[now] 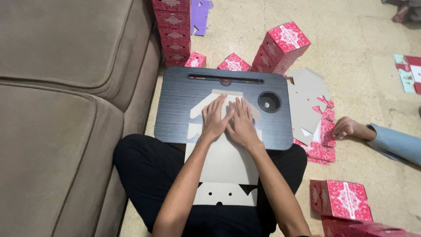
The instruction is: The person assembles a flat-packed cardboard box by folding the sides and tucking the flaps into place. They then place the completed box aside and begin assembling another one.
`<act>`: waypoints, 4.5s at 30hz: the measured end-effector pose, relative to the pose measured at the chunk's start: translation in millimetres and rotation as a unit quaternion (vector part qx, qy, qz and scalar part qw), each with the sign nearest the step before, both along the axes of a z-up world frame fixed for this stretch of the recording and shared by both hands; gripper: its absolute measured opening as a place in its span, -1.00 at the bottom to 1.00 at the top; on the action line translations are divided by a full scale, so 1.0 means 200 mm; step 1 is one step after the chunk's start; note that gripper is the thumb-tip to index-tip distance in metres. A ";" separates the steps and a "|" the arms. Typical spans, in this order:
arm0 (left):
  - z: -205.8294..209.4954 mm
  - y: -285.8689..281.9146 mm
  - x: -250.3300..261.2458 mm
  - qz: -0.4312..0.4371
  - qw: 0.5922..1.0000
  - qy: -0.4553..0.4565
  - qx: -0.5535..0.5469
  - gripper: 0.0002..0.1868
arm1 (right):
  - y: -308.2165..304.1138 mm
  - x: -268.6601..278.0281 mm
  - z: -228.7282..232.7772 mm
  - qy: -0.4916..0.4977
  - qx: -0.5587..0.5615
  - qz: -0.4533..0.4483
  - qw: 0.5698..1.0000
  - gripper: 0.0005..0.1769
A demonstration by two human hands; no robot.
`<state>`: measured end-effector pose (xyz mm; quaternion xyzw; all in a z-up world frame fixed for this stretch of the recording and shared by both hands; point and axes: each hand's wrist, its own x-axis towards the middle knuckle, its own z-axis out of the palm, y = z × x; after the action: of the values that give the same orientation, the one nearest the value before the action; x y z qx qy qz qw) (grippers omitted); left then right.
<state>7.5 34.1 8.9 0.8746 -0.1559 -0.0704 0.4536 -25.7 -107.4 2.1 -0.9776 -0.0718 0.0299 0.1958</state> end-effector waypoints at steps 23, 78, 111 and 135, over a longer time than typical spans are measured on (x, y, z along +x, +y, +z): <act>-0.09 0.41 -0.07 0.104 0.989 -0.013 0.107 -0.45 | 0.01 0.03 0.02 0.087 -0.133 0.011 0.987 -0.07; -0.44 0.29 0.43 -0.028 0.960 -0.171 0.220 -0.62 | 0.01 0.04 -0.04 0.028 -0.065 -0.018 0.997 -0.40; -0.33 0.29 0.36 -0.030 0.975 -0.077 0.205 -0.51 | 0.01 0.02 -0.01 0.024 -0.049 -0.017 0.998 -0.40; -0.43 0.30 0.40 0.007 0.980 -0.099 0.174 -0.65 | 0.01 0.02 -0.01 0.012 -0.043 -0.021 0.999 -0.41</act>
<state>87.0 94.8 -76.3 0.9439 -0.1790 -0.0059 0.2773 -21.0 -106.1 -0.1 -0.9860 -0.0476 0.0403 0.1546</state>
